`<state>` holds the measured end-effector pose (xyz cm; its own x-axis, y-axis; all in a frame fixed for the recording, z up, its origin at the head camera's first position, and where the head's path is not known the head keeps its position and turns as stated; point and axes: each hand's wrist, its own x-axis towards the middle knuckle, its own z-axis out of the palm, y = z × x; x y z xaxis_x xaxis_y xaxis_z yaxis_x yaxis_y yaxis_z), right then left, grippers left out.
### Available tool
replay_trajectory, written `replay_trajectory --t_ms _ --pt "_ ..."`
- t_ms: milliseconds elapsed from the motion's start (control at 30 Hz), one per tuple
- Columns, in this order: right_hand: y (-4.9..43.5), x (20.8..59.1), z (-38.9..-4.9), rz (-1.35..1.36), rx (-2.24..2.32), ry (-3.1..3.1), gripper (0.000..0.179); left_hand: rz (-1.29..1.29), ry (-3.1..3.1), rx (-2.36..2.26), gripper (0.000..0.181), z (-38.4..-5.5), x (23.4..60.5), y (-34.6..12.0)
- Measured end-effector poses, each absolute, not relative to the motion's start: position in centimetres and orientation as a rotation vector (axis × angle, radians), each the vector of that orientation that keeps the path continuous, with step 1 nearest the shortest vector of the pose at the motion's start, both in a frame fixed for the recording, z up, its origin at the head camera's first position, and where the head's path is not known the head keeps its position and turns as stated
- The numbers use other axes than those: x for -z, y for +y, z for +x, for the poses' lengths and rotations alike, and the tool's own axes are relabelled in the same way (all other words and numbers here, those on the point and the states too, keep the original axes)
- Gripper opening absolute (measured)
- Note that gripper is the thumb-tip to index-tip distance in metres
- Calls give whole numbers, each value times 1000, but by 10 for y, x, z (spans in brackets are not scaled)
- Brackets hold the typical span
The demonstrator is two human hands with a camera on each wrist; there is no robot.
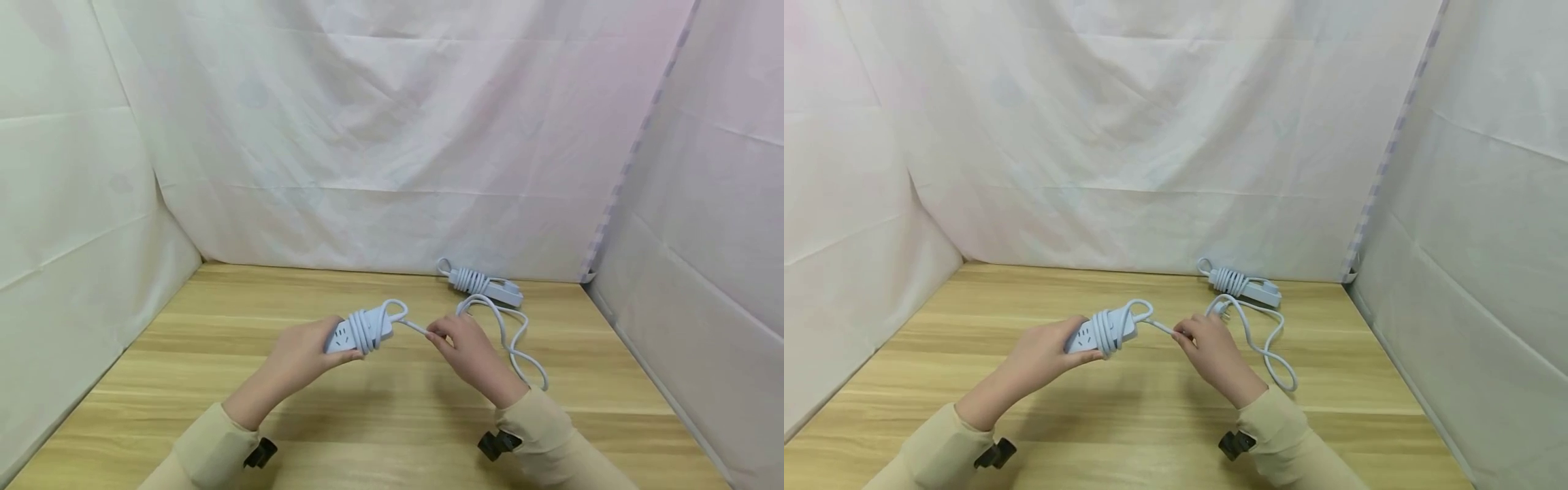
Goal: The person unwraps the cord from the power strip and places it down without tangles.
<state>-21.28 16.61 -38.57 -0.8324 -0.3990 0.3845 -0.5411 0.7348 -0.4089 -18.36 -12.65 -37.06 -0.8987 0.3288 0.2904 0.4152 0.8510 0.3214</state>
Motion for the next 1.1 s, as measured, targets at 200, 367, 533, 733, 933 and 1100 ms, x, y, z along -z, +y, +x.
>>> replay_trajectory --t_ms 200,367,533,733,933,1100 --pt "168 388 -204 760 -749 -2668 4 -467 -2839 648 53 -187 374 -132" --pt "169 386 -197 794 -767 -2642 4 -411 -2854 647 54 -192 378 -135" --pt "170 384 -189 815 -781 -2613 5 -350 -2879 626 59 -196 381 -139" --pt "172 378 -183 824 -787 -2546 6 -310 -2910 627 63 -199 383 -144" --pt "175 365 -179 802 -790 -2475 8 -280 -2934 604 63 -200 386 -148" --pt "176 357 -179 785 -808 -2451 9 -280 -2942 551 64 -201 387 -150"
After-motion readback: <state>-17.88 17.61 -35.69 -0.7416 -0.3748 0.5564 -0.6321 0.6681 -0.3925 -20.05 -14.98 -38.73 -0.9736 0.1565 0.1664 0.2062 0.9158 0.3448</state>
